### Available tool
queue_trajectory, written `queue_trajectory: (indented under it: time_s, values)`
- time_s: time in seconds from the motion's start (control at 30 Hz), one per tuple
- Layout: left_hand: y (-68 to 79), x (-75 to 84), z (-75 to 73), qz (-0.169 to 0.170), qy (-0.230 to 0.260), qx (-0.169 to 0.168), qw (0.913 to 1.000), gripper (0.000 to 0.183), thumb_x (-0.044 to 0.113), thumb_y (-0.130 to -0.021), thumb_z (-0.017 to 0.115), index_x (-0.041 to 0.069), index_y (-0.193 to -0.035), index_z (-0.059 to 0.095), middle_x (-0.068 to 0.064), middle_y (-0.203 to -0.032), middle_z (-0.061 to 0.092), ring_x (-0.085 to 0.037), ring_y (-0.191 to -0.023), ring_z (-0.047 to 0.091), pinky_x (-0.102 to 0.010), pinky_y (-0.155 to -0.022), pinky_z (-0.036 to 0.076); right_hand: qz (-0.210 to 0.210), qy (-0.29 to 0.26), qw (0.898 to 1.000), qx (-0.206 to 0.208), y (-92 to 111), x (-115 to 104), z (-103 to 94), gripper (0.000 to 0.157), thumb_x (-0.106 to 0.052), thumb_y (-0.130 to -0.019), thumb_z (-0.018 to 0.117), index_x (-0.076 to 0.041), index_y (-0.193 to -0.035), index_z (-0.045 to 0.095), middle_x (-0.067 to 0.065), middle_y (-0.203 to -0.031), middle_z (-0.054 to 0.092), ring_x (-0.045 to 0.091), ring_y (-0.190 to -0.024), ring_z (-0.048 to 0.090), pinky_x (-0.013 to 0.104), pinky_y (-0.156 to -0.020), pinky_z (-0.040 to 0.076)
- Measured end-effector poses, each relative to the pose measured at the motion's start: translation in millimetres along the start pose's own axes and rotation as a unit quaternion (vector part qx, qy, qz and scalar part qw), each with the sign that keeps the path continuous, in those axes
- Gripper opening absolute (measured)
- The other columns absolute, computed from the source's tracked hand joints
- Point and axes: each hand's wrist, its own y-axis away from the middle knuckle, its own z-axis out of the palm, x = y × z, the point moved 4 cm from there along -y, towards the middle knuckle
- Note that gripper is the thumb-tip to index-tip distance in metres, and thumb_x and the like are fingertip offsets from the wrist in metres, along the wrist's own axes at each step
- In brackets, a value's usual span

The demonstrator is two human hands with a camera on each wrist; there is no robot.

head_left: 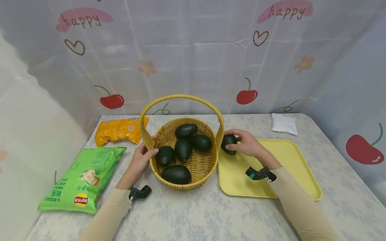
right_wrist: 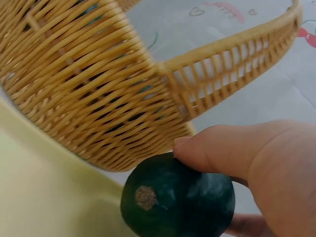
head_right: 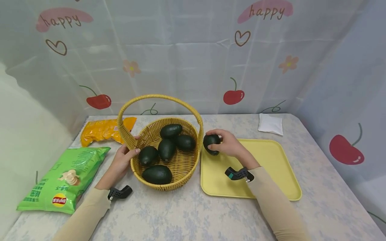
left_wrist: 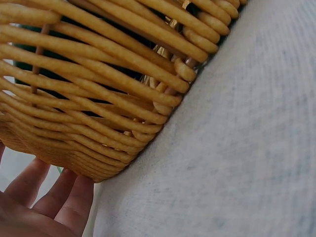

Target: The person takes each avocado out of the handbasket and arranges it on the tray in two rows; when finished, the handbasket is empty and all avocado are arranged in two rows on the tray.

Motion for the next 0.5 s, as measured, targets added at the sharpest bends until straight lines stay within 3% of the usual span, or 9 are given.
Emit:
queue_trajectory:
  time_s: [0.33,0.5]
  values:
    - [-0.2,-2.4,-0.1,0.001,-0.005,0.000,1.0000,0.054,0.009,-0.101,0.057,0.008,-0.153,0.042,-0.019,-0.154,0.042,-0.010,-0.123,0.050,-0.018,-0.093,0.047,0.002,0.032,0.999,0.015,-1.8,5.6,10.5,0.053,-0.012,-0.089,0.074,-0.004,-0.139,0.059,0.025,-0.143,0.054,0.052,-0.121,0.059,0.053,-0.092,0.055]
    - [-0.6,-0.1,-0.4,0.006,0.003,-0.004,1.0000,0.055,0.007,-0.101,0.056,0.005,-0.153,0.040,-0.019,-0.156,0.040,-0.009,-0.124,0.050,-0.017,-0.093,0.047,0.013,0.025,1.000,0.005,-1.2,5.0,9.9,0.056,-0.015,-0.091,0.074,-0.006,-0.143,0.055,0.025,-0.145,0.053,0.054,-0.128,0.056,0.052,-0.091,0.055]
